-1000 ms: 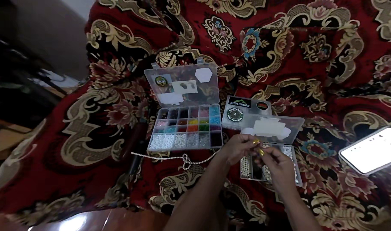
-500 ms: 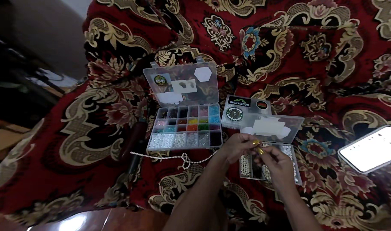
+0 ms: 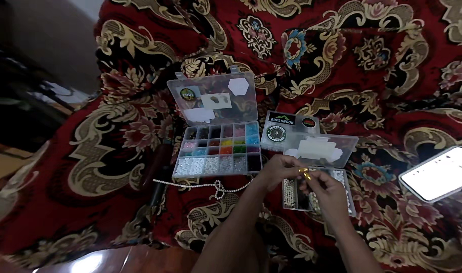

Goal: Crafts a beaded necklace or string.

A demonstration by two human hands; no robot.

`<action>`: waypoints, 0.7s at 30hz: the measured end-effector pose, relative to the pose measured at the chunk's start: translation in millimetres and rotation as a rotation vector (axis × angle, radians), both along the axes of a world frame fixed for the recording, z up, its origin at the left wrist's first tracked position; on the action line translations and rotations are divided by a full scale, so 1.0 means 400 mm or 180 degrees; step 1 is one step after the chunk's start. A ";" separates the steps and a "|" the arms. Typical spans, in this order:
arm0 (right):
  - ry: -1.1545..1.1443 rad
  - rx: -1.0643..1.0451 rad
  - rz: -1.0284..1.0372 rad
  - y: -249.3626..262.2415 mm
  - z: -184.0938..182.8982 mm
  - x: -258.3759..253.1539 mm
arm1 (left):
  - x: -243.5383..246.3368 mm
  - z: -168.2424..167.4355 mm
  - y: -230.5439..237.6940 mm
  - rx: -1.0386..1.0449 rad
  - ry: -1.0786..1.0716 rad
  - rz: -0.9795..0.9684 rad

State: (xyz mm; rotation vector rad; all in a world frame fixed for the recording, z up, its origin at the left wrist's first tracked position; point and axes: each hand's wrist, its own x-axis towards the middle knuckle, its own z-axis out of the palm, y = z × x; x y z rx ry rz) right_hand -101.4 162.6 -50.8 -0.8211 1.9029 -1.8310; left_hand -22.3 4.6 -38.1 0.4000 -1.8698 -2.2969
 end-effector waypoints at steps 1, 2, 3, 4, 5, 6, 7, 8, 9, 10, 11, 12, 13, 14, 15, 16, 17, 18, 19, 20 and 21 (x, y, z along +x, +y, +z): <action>-0.0019 0.0025 -0.0017 0.000 0.002 0.000 | -0.001 0.001 0.002 -0.0028 0.0045 0.0028; -0.0058 0.0031 -0.0025 0.000 0.004 0.000 | -0.001 0.002 0.003 -0.0045 0.0080 0.0070; -0.0113 0.0004 -0.0016 0.001 0.006 -0.001 | -0.002 0.000 0.003 -0.0055 0.0112 0.0100; -0.0189 -0.0023 0.0009 0.002 0.008 -0.001 | -0.003 -0.003 0.003 -0.0067 0.0153 0.0125; -0.0262 -0.0065 0.0040 0.003 0.009 0.000 | -0.004 -0.006 0.003 -0.0077 0.0178 0.0150; -0.0301 -0.0105 0.0066 0.003 0.010 0.001 | -0.005 -0.009 0.003 -0.0077 0.0200 0.0177; -0.0301 -0.0142 0.0084 0.003 0.009 0.002 | -0.006 -0.009 0.003 -0.0062 0.0228 0.0190; -0.0274 -0.0167 0.0101 0.002 0.008 0.002 | -0.006 -0.009 0.005 -0.0046 0.0267 0.0202; -0.0206 -0.0184 0.0101 0.001 0.004 0.001 | -0.007 -0.008 0.007 -0.0027 0.0305 0.0211; -0.0079 -0.0179 0.0068 0.000 0.000 0.000 | -0.008 -0.005 0.011 -0.0015 0.0338 0.0229; 0.0091 -0.0145 0.0022 -0.001 -0.002 -0.002 | -0.009 -0.001 0.016 -0.0010 0.0377 0.0262; 0.0302 -0.0104 -0.0046 -0.001 -0.002 -0.005 | -0.010 0.006 0.025 -0.0020 0.0405 0.0332; 0.0549 -0.0092 -0.0113 -0.001 0.000 -0.011 | -0.011 0.017 0.035 -0.0061 0.0416 0.0450; 0.0828 -0.0123 -0.0189 -0.001 0.007 -0.019 | -0.012 0.033 0.046 -0.0146 0.0392 0.0584; 0.1100 -0.0164 -0.0266 0.001 0.018 -0.027 | -0.010 0.053 0.056 -0.0312 0.0358 0.0639; 0.1334 -0.0193 -0.0356 0.005 0.034 -0.035 | -0.007 0.071 0.065 -0.0510 0.0340 0.0624; 0.1513 -0.0225 -0.0433 0.009 0.056 -0.040 | -0.003 0.086 0.073 -0.0684 0.0366 0.0551; 0.1621 -0.0298 -0.0476 0.015 0.078 -0.041 | 0.003 0.101 0.081 -0.0810 0.0437 0.0443; 0.1670 -0.0368 -0.0481 0.023 0.100 -0.037 | 0.011 0.119 0.094 -0.0903 0.0540 0.0326; 0.1675 -0.0432 -0.0462 0.033 0.123 -0.029 | 0.019 0.139 0.110 -0.0957 0.0672 0.0208; 0.1632 -0.0471 -0.0419 0.046 0.150 -0.017 | 0.026 0.159 0.128 -0.0953 0.0829 0.0103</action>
